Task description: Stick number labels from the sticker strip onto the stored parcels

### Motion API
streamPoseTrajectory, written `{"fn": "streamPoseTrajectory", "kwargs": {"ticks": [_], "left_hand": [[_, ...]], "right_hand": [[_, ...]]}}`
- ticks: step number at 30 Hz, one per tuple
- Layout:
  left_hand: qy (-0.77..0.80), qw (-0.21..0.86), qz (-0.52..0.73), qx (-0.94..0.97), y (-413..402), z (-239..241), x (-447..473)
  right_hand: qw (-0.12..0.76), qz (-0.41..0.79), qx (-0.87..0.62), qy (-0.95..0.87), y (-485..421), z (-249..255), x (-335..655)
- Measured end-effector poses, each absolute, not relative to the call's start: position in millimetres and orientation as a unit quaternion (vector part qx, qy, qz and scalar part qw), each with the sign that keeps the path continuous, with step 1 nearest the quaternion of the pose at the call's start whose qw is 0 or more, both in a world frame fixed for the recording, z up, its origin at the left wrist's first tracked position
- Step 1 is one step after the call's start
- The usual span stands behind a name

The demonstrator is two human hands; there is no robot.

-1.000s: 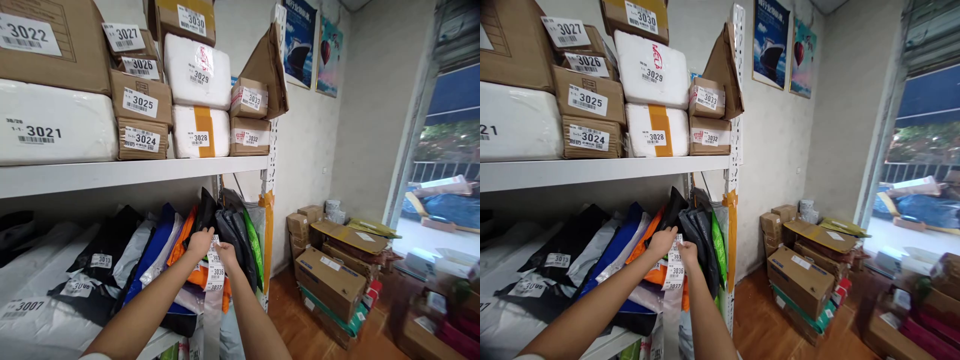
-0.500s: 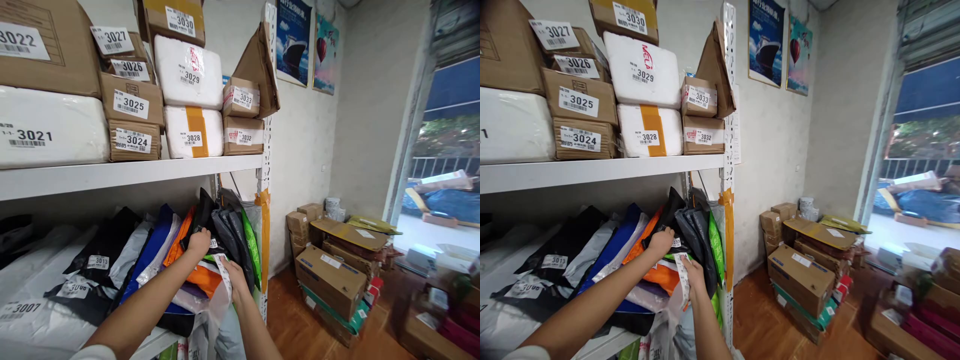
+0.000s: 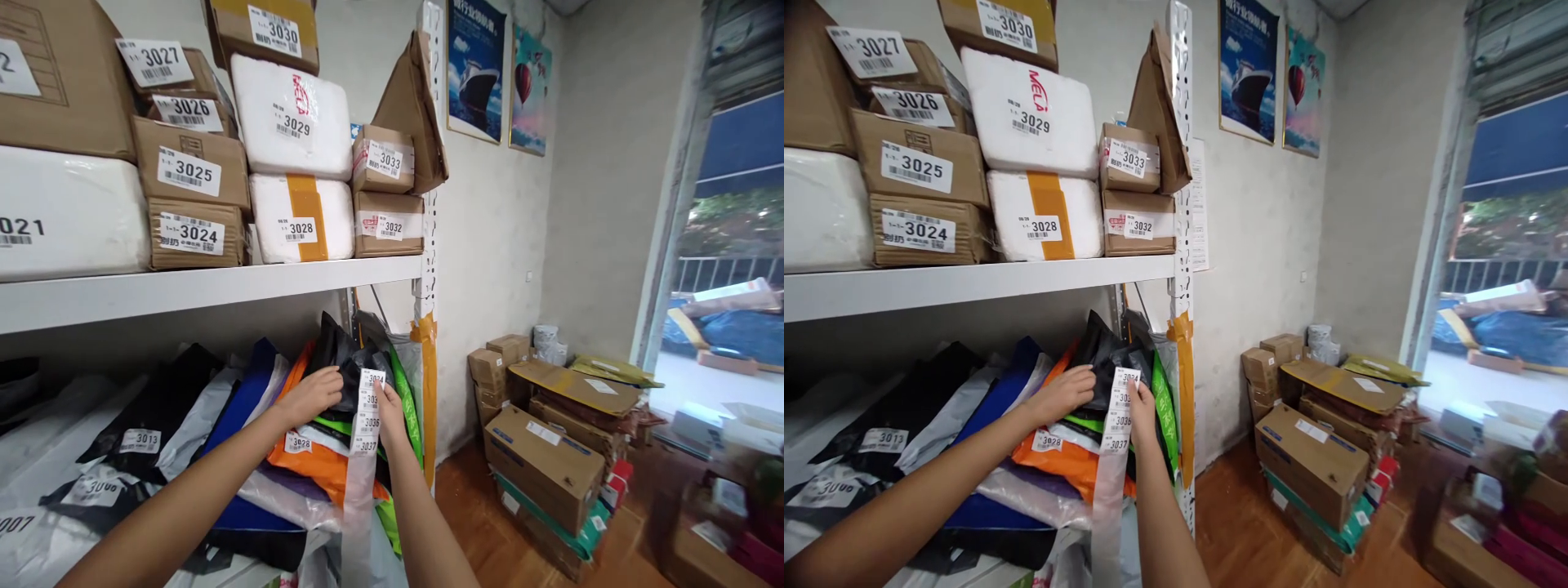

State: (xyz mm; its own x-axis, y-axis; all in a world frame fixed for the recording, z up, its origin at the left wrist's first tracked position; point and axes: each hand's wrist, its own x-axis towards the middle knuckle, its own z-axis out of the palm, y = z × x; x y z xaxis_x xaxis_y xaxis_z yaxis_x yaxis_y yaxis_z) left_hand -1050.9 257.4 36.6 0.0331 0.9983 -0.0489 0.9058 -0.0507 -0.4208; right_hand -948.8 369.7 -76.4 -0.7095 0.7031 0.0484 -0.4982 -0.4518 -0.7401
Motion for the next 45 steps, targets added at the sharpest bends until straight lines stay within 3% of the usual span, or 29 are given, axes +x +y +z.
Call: {"fn": "streamPoseTrajectory", "kwargs": {"ticks": [6,9,12,23,29,34,40,45], "left_hand": [[-0.694,-0.015,0.103,-0.713,249.2,26.9,-1059.5],[-0.768,-0.108,-0.045,-0.630,256.9,27.0,-1061.6],[-0.812,-0.140,-0.096,-0.559,264.0,24.1,-1065.5],[-0.852,-0.017,0.079,-0.517,275.2,15.0,-1050.6],[-0.878,0.024,0.150,-0.453,283.7,9.9,-1026.2],[-0.898,0.026,0.147,-0.415,286.2,9.9,-1019.4],[-0.928,0.030,0.060,-0.366,330.0,31.2,-1027.8],[-0.943,-0.033,0.042,-0.330,366.7,29.0,-1042.7]], "right_hand": [[0.237,0.824,-0.122,-0.501,377.8,-73.5,-950.3],[0.260,0.812,-0.143,-0.503,377.7,-74.1,-957.1],[0.286,0.802,-0.154,-0.501,373.7,-78.3,-961.1],[0.319,0.747,-0.271,-0.516,345.3,-73.9,-973.1],[0.216,0.832,-0.270,-0.433,335.6,-72.7,-958.4],[0.191,0.853,-0.261,-0.409,333.7,-84.6,-923.1],[0.318,0.872,-0.176,-0.328,361.3,-79.6,-924.8],[0.334,0.916,-0.153,-0.164,378.5,-76.2,-933.4]]}}
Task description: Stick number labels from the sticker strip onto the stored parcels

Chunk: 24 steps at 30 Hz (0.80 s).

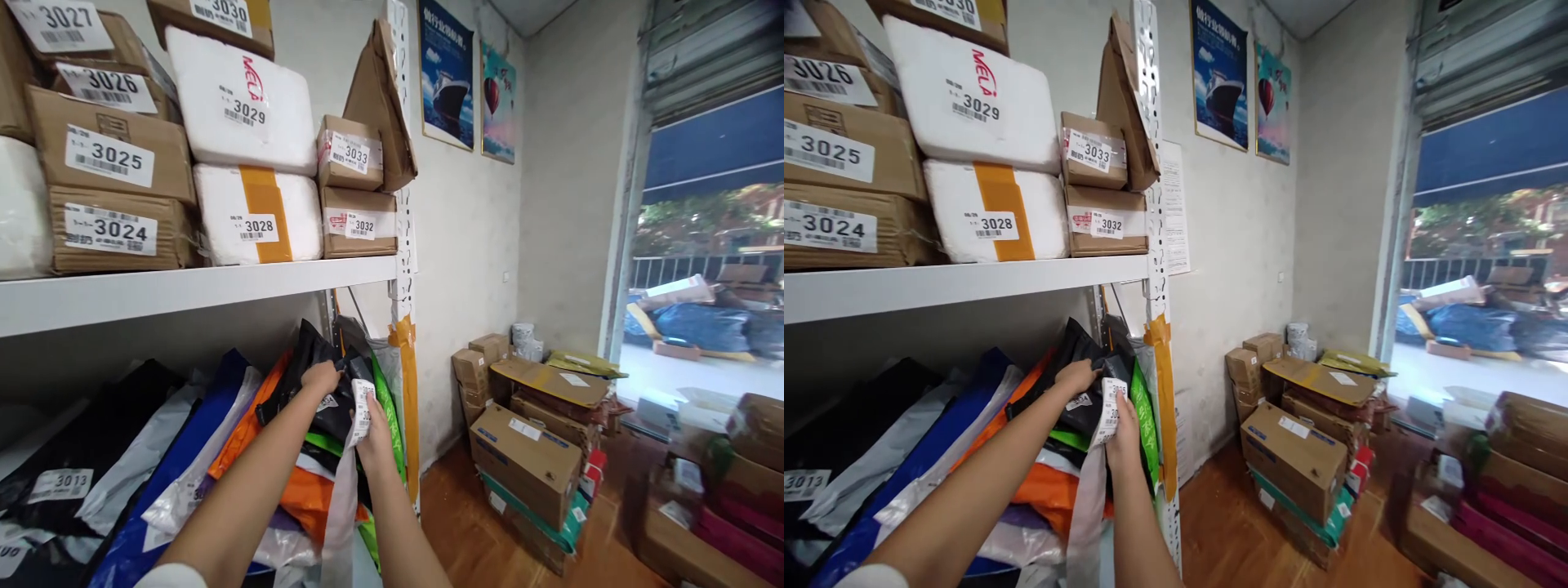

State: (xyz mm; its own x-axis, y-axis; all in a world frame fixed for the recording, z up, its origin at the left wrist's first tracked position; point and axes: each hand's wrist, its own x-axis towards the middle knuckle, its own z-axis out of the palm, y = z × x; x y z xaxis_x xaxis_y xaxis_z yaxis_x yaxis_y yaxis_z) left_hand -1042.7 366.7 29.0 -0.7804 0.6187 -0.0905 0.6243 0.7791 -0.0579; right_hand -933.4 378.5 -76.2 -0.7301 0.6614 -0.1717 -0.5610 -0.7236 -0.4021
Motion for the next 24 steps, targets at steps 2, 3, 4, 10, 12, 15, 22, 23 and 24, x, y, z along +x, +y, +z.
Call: {"fn": "streamPoseTrajectory", "kwargs": {"ticks": [2,3,4,10,12,15,22,23,24], "left_hand": [[0.937,0.023,-0.051,0.345,358.9,25.0,-1043.2],[0.931,0.004,-0.053,0.361,349.8,23.2,-1042.0],[0.923,-0.019,-0.056,0.381,338.3,21.5,-1040.2],[0.894,-0.081,-0.030,0.440,265.7,1.3,-1037.9],[0.899,-0.073,-0.006,0.432,254.8,-6.9,-1041.5],[0.904,-0.044,0.009,0.425,249.1,-12.5,-1047.0],[0.898,0.016,0.066,0.436,235.8,-21.1,-1065.1],[0.897,0.011,0.077,0.435,234.6,-23.8,-1067.6],[0.896,0.006,0.088,0.435,233.8,-26.4,-1069.7]], "right_hand": [[0.327,0.927,-0.155,-0.097,384.4,-78.3,-925.5],[0.320,0.934,-0.146,-0.068,387.5,-79.3,-920.7],[0.310,0.941,-0.126,-0.044,390.6,-80.2,-916.2],[0.264,0.960,-0.014,0.092,401.9,-86.9,-909.7],[0.278,0.956,0.009,0.096,400.5,-92.1,-912.8],[0.313,0.945,0.035,0.085,396.6,-100.5,-916.5],[0.303,0.943,0.058,0.121,401.9,-109.6,-918.9],[0.299,0.945,0.051,0.118,403.6,-111.4,-919.8],[0.298,0.946,0.049,0.115,405.0,-113.8,-921.0]]}}
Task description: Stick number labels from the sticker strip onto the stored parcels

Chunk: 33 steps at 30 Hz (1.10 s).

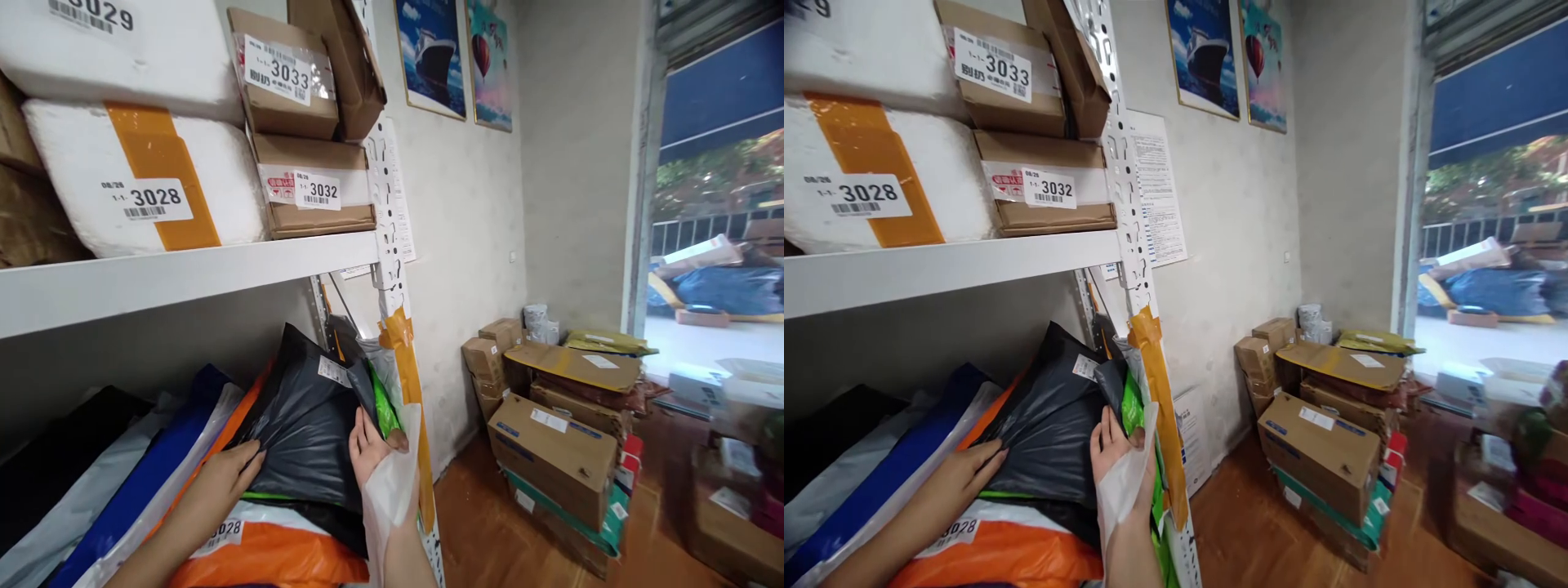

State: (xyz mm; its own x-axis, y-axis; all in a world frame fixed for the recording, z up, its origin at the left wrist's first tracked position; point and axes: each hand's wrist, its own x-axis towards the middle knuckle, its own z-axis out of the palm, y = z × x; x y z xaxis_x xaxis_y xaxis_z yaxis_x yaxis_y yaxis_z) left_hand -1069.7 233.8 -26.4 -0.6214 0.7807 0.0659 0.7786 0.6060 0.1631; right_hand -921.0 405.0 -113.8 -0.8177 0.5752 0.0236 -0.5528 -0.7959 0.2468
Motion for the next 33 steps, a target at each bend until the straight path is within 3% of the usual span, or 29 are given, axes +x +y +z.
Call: {"fn": "streamPoseTrajectory", "kwargs": {"ticks": [10,18,26,29,33], "left_hand": [[0.899,-0.051,0.100,0.423,224.8,-45.5,-1084.5],[0.872,-0.155,0.139,0.442,207.0,-73.8,-1106.4],[0.868,-0.166,0.149,0.443,210.5,-75.5,-1104.8],[0.885,-0.125,0.138,0.426,217.0,-64.1,-1096.0],[0.901,-0.072,0.140,0.405,228.3,-43.6,-1090.2]], "right_hand": [[0.238,0.956,0.135,0.106,414.8,-140.7,-929.1],[0.247,0.967,0.067,0.006,417.4,-140.4,-925.5],[0.214,0.957,0.154,0.120,417.7,-134.8,-924.6],[0.254,0.964,0.071,0.038,410.9,-129.6,-921.5],[0.302,0.925,-0.074,-0.217,400.0,-132.3,-921.2]]}}
